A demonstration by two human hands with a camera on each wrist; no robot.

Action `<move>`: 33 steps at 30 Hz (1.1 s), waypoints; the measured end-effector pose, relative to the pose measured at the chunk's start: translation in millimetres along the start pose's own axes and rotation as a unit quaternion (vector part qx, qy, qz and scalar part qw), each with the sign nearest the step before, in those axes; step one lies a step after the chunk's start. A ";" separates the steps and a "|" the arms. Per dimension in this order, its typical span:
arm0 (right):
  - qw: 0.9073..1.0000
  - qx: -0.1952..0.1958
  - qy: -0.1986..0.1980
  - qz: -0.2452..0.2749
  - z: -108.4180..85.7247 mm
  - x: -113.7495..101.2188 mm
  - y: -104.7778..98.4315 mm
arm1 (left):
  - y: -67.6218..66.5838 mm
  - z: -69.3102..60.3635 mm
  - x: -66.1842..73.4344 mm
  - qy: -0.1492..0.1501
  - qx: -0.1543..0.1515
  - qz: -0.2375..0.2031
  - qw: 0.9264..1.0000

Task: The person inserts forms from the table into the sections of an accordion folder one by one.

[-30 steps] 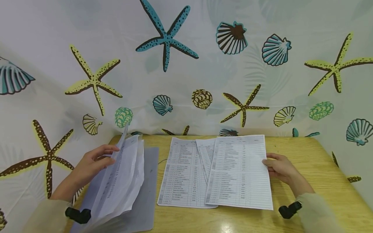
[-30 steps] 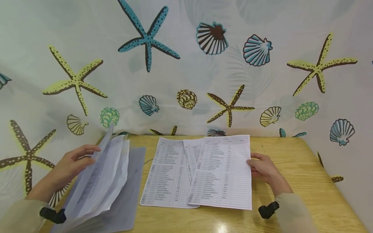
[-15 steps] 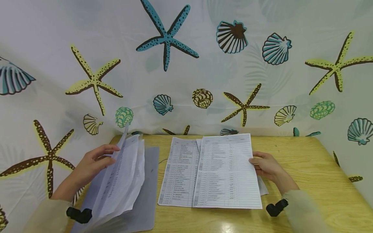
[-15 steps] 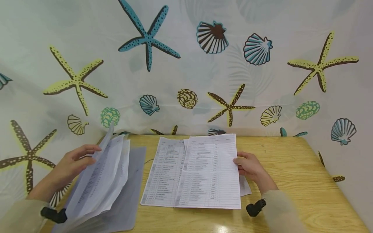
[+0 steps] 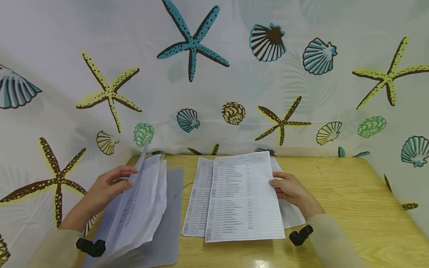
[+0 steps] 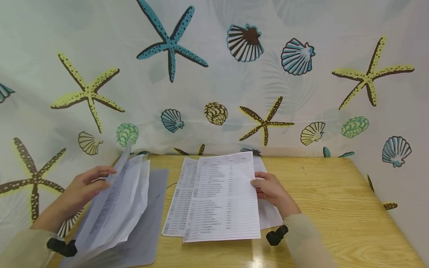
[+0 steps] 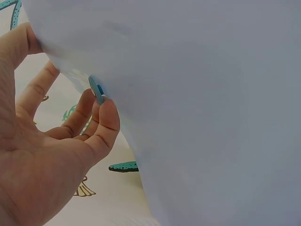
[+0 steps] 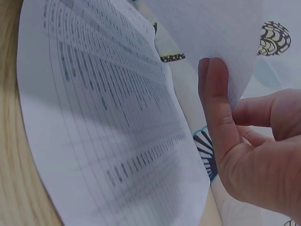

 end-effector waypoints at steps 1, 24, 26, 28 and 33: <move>1.000 0.001 0.000 0.000 1.9 -0.2 3.5 | -0.3 -0.2 0.2 -0.002 0.000 0.001 1.000; 1.000 -0.027 -0.002 0.002 27.3 -12.8 68.9 | -3.3 -2.6 2.9 -0.019 0.000 0.009 1.000; 1.000 -0.026 -0.001 0.000 29.1 -13.6 74.0 | -3.6 -2.6 3.3 -0.019 0.002 0.010 1.000; 1.000 -0.026 0.000 -0.001 30.5 -14.3 78.7 | -3.9 -2.7 3.4 -0.019 0.003 0.012 1.000; 1.000 -0.025 0.004 -0.009 32.7 -15.1 87.9 | -3.8 -2.9 2.8 -0.020 0.000 0.008 1.000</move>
Point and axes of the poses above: each hand's wrist, its own z-axis towards the middle knuckle, its own y-axis out of the palm, x = y × z, the point moved 3 cm from there along z, towards the middle knuckle, and after that the axes turned 10 degrees about -y, right-handed, at the moved point
